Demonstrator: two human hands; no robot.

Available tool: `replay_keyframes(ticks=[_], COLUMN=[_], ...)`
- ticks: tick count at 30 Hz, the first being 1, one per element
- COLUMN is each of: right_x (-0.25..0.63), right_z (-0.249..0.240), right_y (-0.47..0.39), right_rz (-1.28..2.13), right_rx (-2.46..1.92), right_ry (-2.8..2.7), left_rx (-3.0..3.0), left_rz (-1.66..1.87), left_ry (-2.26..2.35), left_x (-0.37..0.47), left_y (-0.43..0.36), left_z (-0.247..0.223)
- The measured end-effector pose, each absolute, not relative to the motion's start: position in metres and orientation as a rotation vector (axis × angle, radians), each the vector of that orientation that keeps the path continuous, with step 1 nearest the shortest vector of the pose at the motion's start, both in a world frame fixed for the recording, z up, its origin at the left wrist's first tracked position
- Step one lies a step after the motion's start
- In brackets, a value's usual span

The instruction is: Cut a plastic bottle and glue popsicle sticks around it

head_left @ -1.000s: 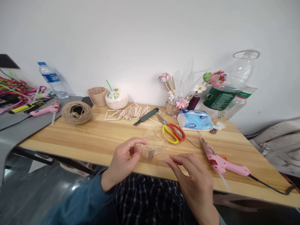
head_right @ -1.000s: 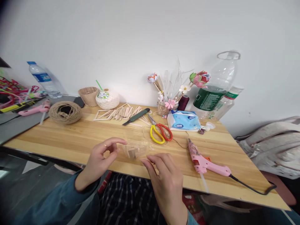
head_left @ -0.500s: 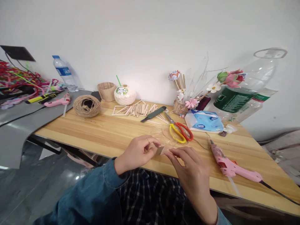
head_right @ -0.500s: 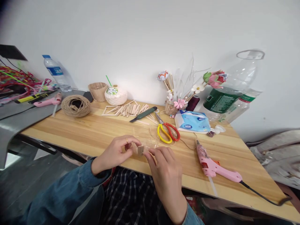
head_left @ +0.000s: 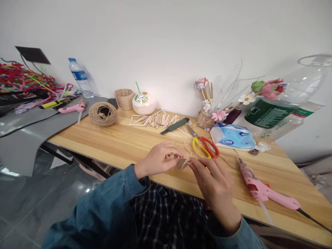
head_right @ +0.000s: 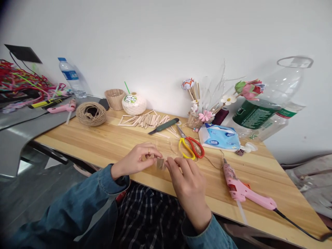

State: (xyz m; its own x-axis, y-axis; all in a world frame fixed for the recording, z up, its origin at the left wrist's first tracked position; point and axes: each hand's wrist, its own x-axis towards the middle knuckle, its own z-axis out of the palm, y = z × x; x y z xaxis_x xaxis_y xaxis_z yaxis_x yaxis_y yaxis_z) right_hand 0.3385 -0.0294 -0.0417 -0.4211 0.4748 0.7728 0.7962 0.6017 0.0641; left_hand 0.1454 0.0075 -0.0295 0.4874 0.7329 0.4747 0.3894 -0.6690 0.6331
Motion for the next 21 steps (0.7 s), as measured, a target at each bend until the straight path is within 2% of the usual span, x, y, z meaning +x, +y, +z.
replay_keyframes(ticks=[21], right_x=[0.349], right_z=[-0.037], right_y=[-0.016], right_rz=[-0.569], right_rx=[-0.996], right_ry=[-2.166], left_rx=[2.420], left_rz=[1.033], left_ry=[0.865], left_x=[0.151], left_y=[0.020], left_z=[-0.035])
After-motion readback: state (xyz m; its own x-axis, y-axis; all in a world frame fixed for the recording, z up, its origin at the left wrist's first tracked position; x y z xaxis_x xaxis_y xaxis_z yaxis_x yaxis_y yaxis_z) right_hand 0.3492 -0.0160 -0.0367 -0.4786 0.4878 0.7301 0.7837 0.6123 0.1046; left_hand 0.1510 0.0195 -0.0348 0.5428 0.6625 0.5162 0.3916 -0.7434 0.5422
